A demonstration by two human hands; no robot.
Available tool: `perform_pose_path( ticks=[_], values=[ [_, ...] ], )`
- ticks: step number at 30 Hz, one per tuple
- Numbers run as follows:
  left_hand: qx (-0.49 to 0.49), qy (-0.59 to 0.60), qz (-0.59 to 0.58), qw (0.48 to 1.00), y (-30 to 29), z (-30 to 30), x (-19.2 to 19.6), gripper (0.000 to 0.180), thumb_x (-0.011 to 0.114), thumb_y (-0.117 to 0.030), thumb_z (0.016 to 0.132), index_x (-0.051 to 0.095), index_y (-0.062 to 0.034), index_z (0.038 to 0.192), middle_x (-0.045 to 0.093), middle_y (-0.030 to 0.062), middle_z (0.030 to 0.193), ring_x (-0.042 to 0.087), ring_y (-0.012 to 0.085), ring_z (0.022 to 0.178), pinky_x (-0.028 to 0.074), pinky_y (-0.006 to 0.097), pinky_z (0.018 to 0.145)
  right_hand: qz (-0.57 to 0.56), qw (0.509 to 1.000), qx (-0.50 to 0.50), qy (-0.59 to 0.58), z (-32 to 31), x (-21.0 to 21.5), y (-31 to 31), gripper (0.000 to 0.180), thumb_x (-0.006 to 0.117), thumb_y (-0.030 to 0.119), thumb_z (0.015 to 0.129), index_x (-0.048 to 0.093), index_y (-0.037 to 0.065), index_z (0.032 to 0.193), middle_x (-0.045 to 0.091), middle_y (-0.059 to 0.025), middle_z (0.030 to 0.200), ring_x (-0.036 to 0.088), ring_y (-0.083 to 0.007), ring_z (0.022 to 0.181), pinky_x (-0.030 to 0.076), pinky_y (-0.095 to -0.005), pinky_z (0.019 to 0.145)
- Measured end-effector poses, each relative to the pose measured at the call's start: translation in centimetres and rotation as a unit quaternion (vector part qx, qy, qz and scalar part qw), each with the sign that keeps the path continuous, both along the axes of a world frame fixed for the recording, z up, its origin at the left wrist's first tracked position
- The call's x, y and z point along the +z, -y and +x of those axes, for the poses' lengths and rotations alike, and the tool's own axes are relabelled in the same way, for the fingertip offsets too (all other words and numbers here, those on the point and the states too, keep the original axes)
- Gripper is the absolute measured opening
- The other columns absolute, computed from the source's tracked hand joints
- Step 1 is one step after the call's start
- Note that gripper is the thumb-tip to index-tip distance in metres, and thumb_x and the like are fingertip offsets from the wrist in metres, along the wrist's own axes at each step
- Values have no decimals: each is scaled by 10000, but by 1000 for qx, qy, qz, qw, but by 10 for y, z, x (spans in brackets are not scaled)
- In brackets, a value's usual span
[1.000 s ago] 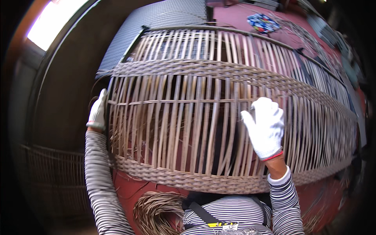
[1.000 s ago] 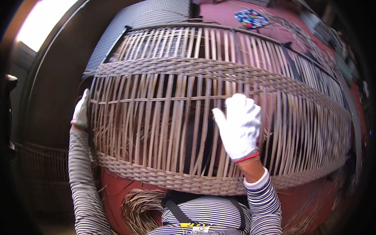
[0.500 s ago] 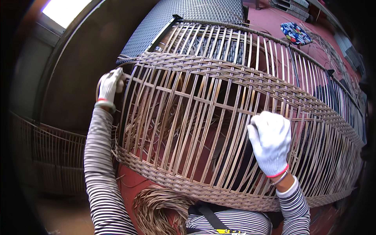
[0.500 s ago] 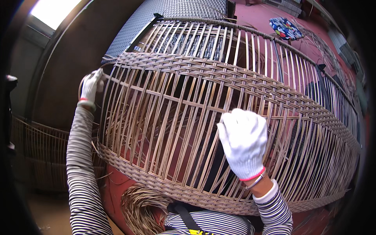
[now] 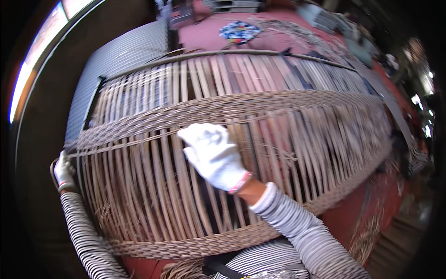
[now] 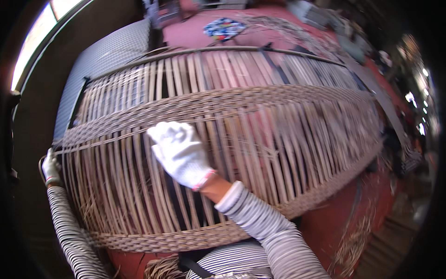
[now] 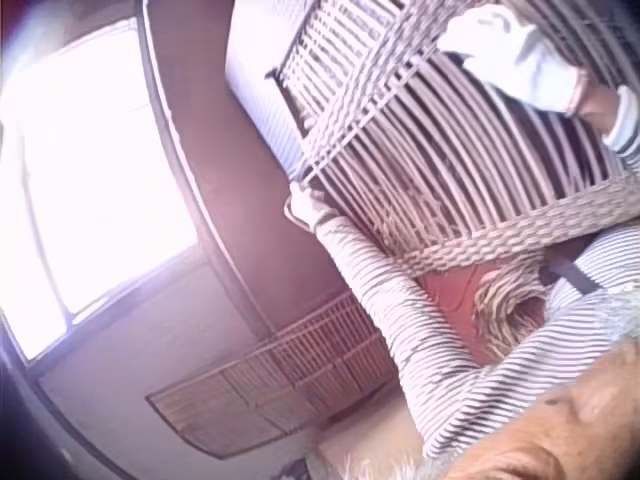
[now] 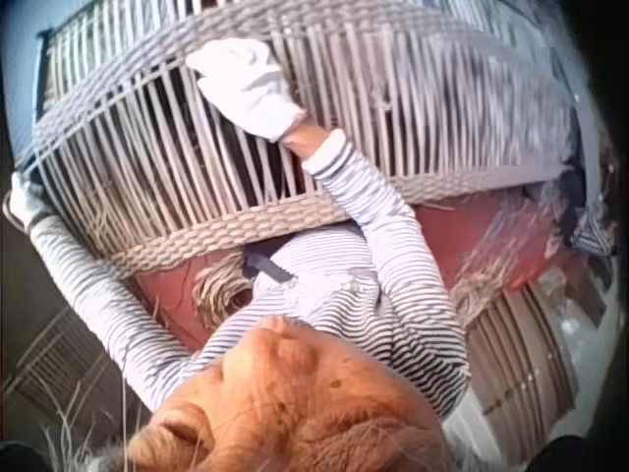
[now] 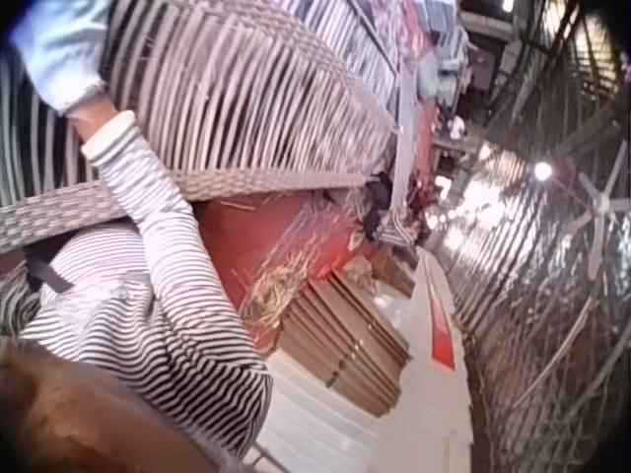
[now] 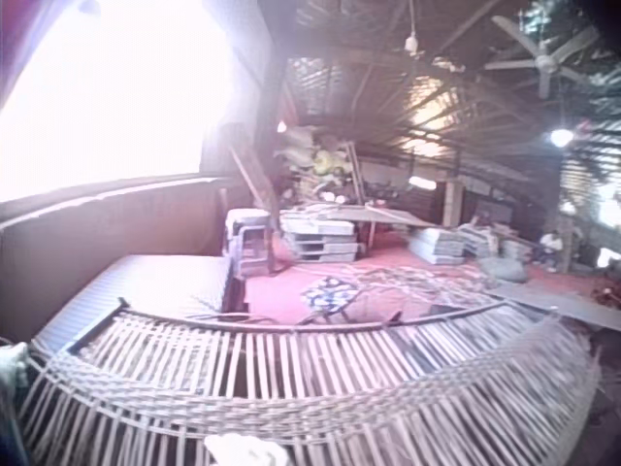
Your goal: The person weaves thin flexible strips through the vertical ribs of a large basket frame, working around the circumference. They repeatedly pull strips through gaps, tighten them, and adjust the frame orientation to continue the weave.
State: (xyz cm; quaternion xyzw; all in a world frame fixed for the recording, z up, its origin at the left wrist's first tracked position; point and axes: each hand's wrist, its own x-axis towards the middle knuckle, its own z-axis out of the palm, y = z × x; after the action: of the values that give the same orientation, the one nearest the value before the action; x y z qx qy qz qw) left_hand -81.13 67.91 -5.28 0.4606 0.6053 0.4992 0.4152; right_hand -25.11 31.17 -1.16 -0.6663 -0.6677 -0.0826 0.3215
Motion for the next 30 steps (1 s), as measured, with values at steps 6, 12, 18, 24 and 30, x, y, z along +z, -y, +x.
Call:
perform_pose_path(
  ticks=[6, 12, 18, 24, 30],
  values=[
    [-66, -564, -50, 822, 26, 39, 51, 651, 612, -640, 1071, 660, -87, 730, 604, 31, 579, 565, 171, 456, 439, 369, 453, -1, 999, 39, -17, 7, 36, 13, 381, 687, 294, 1020, 699, 121, 1358, 691, -111, 1361, 595, -308, 1300, 522, -491, 1097],
    [-174, -596, 344, 704, 214, 202, 121, 231, 759, -339, 1008, 760, -118, 940, 781, 96, 880, 745, 244, 740, 582, 396, 677, -98, 947, -266, 149, 100, 50, 92, 205, 674, 236, 1037, 747, 56, 971, 698, -119, 837, 649, -208, 730, 546, -340, 578],
    [-348, -445, 383, 731, 256, 373, 77, 168, 818, -253, 951, 707, -128, 939, 736, 67, 940, 695, 235, 849, 553, 375, 760, -18, 954, -239, 182, 140, 0, 77, 177, 628, 241, 1045, 755, 124, 1085, 706, -90, 1109, 657, -278, 1003, 537, -481, 885],
    [-287, -369, 389, 794, 262, 390, 68, 120, 767, -150, 976, 676, -89, 1025, 713, 107, 894, 704, 317, 822, 563, 432, 772, -109, 953, -253, 125, 128, 18, 83, 195, 648, 246, 1035, 742, 109, 1137, 677, -100, 1212, 609, -311, 1212, 554, -475, 959],
    [-248, -436, 458, 734, 274, 355, 113, 74, 746, -176, 993, 738, -104, 1008, 738, 56, 937, 709, 236, 850, 562, 390, 828, 58, 973, -159, 155, 76, 72, 80, 127, 752, 199, 977, 809, 94, 1019, 768, -104, 977, 732, -250, 850, 629, -415, 785]
  ],
)
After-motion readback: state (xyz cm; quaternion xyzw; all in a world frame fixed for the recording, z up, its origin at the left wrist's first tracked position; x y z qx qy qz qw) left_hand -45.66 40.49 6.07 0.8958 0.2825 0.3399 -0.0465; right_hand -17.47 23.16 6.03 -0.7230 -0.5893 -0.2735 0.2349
